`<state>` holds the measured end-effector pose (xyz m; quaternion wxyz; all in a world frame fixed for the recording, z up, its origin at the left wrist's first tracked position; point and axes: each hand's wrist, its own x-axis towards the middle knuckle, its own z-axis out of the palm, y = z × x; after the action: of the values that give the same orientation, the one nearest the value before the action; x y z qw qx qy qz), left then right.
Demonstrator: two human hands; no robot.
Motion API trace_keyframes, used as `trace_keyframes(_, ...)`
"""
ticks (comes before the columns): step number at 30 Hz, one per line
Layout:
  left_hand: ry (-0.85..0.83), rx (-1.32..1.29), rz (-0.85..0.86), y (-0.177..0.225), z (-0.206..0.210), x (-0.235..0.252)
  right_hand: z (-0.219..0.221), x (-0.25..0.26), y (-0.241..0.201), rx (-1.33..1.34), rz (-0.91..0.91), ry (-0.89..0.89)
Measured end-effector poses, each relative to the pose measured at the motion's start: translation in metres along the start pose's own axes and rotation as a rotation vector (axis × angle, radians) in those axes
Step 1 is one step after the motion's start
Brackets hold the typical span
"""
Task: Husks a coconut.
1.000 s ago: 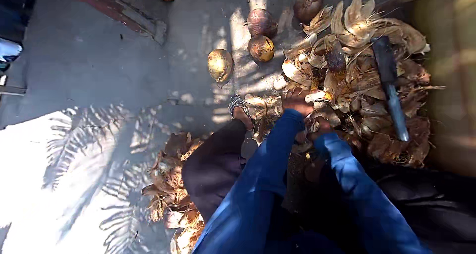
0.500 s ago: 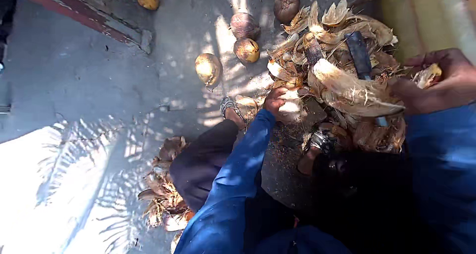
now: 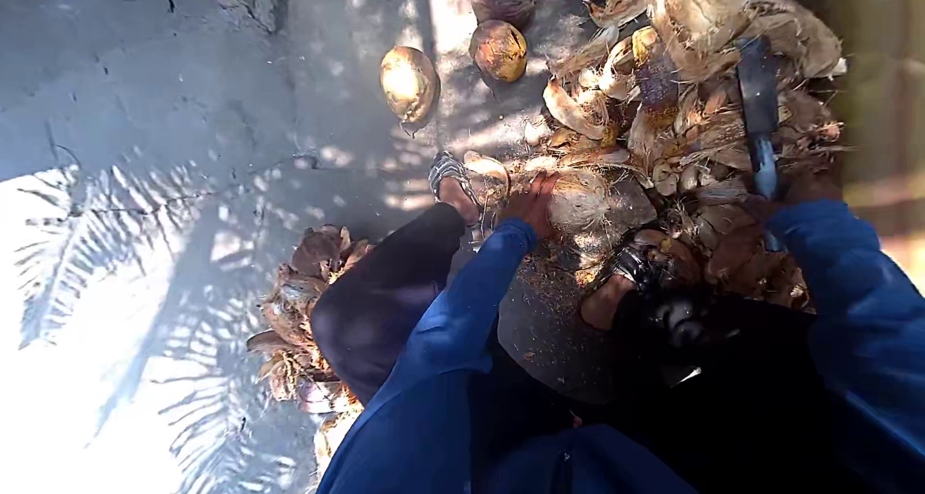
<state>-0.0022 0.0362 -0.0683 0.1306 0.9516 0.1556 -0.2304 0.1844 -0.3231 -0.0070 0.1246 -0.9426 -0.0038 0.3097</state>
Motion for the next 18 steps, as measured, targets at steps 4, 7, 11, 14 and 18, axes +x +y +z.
trace_keyframes(4,0.093,-0.004,0.112,-0.002,0.003,0.006,0.008,0.009,-0.005,-0.123,-0.005,0.014)
trace_keyframes(7,0.051,0.020,0.134,0.002,-0.008,0.005,0.015,0.019,-0.005,-0.102,0.047,0.040)
trace_keyframes(11,-0.039,-0.025,-0.057,0.014,-0.018,-0.006,0.006,0.021,0.003,0.093,0.052,0.091)
trace_keyframes(14,-0.023,-0.229,-0.242,0.017,-0.010,-0.018,-0.008,-0.020,-0.017,0.419,0.090,0.081)
trace_keyframes(18,-0.030,-0.367,-0.444,0.012,-0.001,-0.025,0.009,-0.110,-0.035,0.947,-0.026,0.066)
